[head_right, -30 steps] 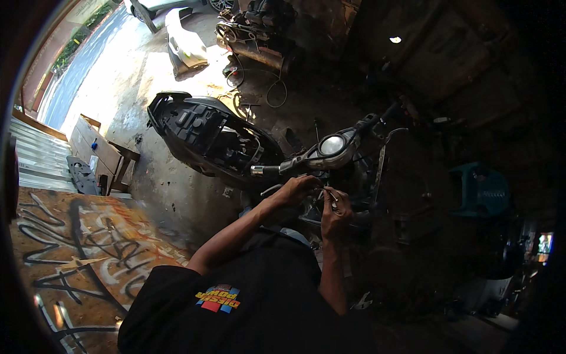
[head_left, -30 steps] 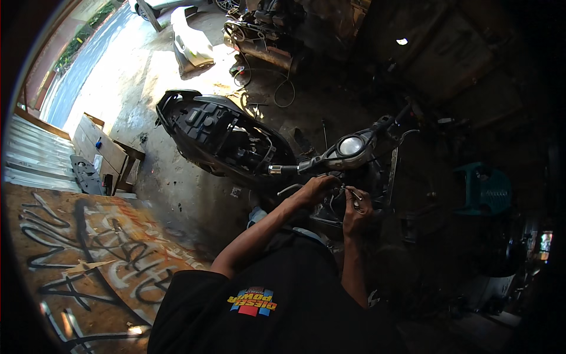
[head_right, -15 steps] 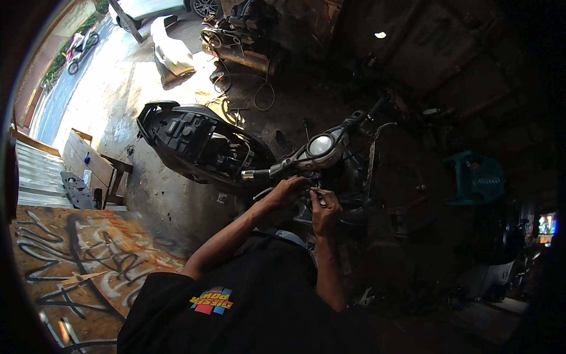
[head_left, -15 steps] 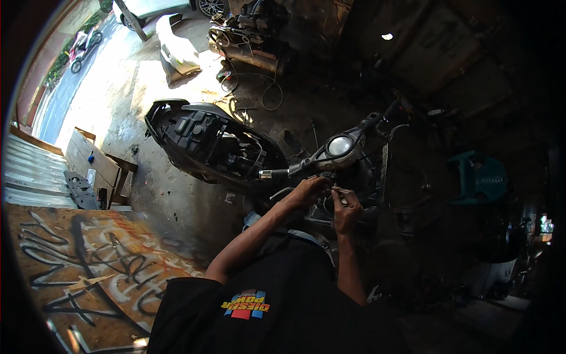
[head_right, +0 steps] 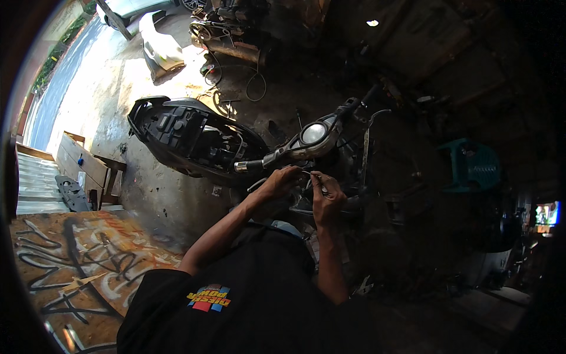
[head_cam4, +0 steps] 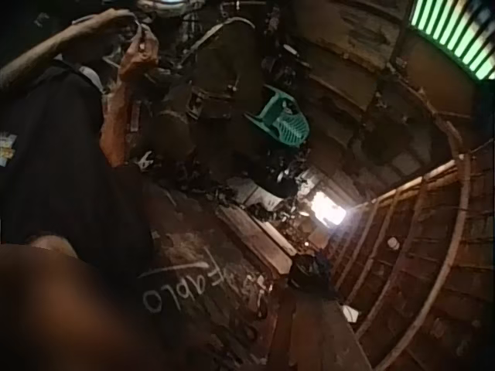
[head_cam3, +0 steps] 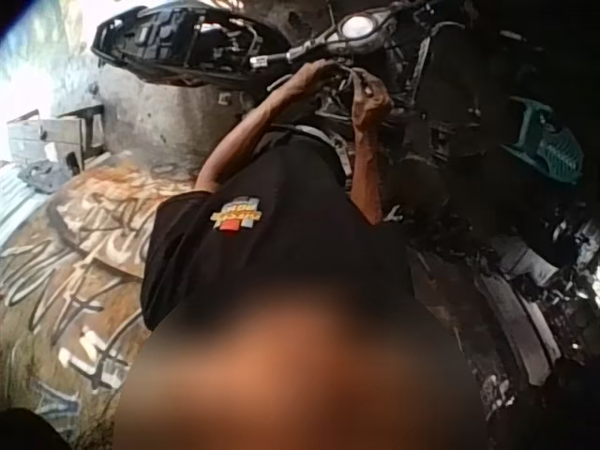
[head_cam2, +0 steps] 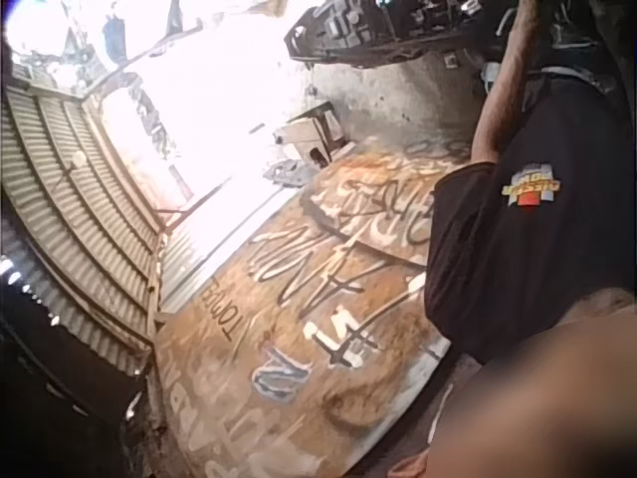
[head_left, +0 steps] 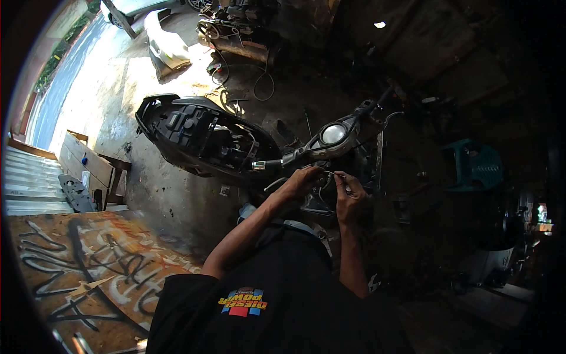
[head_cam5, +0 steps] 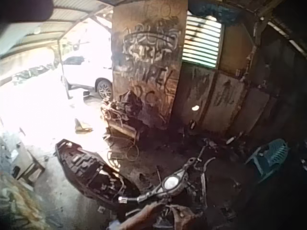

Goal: The recorder is performing maintenance on a motorcycle, using a lubricant spray and pliers on the wiring and controls area.

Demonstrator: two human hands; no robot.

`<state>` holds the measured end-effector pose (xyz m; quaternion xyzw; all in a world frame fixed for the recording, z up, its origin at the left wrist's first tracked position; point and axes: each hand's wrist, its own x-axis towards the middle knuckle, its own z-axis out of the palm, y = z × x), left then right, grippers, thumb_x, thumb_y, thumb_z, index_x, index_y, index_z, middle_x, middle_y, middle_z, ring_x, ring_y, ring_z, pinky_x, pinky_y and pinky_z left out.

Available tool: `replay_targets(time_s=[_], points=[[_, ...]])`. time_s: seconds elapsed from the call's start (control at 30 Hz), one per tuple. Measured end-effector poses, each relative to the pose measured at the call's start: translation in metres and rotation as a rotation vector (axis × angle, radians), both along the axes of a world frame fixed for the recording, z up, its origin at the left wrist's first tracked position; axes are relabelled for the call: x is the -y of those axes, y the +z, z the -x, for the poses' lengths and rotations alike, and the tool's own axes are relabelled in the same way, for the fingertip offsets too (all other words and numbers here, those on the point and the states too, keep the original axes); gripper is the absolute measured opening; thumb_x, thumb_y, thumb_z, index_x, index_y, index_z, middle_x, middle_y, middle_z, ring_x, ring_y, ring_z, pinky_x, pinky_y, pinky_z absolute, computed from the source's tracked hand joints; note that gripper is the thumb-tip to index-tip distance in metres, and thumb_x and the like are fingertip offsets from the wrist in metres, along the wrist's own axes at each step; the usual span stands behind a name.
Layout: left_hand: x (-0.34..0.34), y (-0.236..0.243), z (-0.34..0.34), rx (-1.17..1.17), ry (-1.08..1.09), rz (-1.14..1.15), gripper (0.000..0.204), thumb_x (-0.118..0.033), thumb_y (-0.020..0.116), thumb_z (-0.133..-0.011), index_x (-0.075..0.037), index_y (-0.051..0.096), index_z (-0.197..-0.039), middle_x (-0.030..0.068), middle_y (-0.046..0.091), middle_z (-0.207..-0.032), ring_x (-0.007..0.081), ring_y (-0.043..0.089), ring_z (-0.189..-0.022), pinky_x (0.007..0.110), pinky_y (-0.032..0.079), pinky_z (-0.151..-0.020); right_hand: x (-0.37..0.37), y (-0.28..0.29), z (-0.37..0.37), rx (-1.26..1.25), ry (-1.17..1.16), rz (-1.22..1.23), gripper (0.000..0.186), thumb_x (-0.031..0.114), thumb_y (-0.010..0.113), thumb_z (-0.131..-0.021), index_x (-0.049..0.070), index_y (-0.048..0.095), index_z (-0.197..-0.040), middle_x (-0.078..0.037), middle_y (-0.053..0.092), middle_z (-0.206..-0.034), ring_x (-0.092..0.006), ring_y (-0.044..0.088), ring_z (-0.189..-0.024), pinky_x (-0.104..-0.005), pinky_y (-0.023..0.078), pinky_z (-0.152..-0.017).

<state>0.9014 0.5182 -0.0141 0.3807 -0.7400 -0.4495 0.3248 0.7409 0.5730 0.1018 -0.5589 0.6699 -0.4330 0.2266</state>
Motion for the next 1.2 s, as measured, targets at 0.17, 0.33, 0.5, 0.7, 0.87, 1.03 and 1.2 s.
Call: replay_targets(time_s=[0.17,0.33,0.5,0.7,0.87,1.03,1.2], points=[[-0.001,0.0,0.002,0.012,0.008,-0.015,0.029,-0.011,0.069,-0.092,-0.002,0.066,-0.119,0.0181,0.069,-0.112,0.0367,0.067,-0.106,0.042,0.055,-0.088,0.002,-0.018,0.011,0.111,-0.064,-0.047,0.011,0.009,0.072,-0.094,0.005,0.078,-0.103,-0.011,0.076,-0.1,-0.022,0.073,-0.094,-0.0322,0.056,-0.082],[0.003,0.007,0.0,0.001,-0.022,-0.064,0.033,-0.005,0.067,-0.091,-0.002,0.064,-0.124,0.0181,0.07,-0.113,0.0374,0.069,-0.107,0.043,0.057,-0.088,0.007,0.006,0.012,-0.042,0.033,0.094,0.011,0.011,0.074,-0.093,0.007,0.078,-0.102,-0.007,0.076,-0.094,-0.0222,0.073,-0.093,-0.0332,0.056,-0.079],[0.005,0.005,-0.001,0.071,-0.021,-0.069,0.035,-0.004,0.068,-0.089,-0.003,0.063,-0.124,0.0188,0.07,-0.114,0.0374,0.07,-0.104,0.043,0.058,-0.085,0.015,-0.007,0.017,-0.1,0.129,0.096,0.012,0.007,0.073,-0.092,0.006,0.078,-0.103,-0.009,0.077,-0.098,-0.0246,0.072,-0.091,-0.0362,0.056,-0.08],[0.003,0.017,-0.001,0.025,-0.027,-0.035,0.034,-0.005,0.071,-0.088,-0.002,0.063,-0.121,0.0181,0.07,-0.115,0.0371,0.07,-0.105,0.043,0.058,-0.085,0.014,-0.013,0.016,-0.201,0.228,0.097,0.015,0.006,0.075,-0.089,0.008,0.078,-0.104,-0.007,0.077,-0.098,-0.0237,0.071,-0.088,-0.0348,0.055,-0.079],[0.004,0.004,-0.001,0.015,-0.005,-0.051,0.034,-0.004,0.071,-0.088,-0.002,0.064,-0.121,0.0177,0.07,-0.113,0.0363,0.07,-0.106,0.041,0.057,-0.086,0.009,-0.013,0.012,-0.207,0.228,0.133,0.014,0.006,0.074,-0.09,0.008,0.078,-0.103,-0.006,0.076,-0.097,-0.0235,0.071,-0.09,-0.0353,0.056,-0.08],[0.002,0.003,0.001,-0.014,-0.012,-0.035,0.034,-0.007,0.072,-0.088,-0.001,0.063,-0.12,0.0182,0.07,-0.111,0.037,0.069,-0.105,0.042,0.057,-0.085,0.006,-0.037,0.012,-0.117,0.156,0.073,0.013,0.005,0.072,-0.091,0.006,0.077,-0.103,-0.009,0.074,-0.102,-0.0235,0.072,-0.093,-0.0347,0.057,-0.082],[0.002,-0.003,-0.001,-0.012,-0.004,-0.035,0.032,-0.004,0.07,-0.088,0.0,0.064,-0.119,0.0186,0.07,-0.11,0.0375,0.069,-0.104,0.042,0.057,-0.084,0.004,-0.026,0.005,-0.004,0.14,0.018,0.012,0.007,0.072,-0.093,0.005,0.077,-0.104,-0.008,0.072,-0.103,-0.0221,0.072,-0.093,-0.0333,0.056,-0.08]])
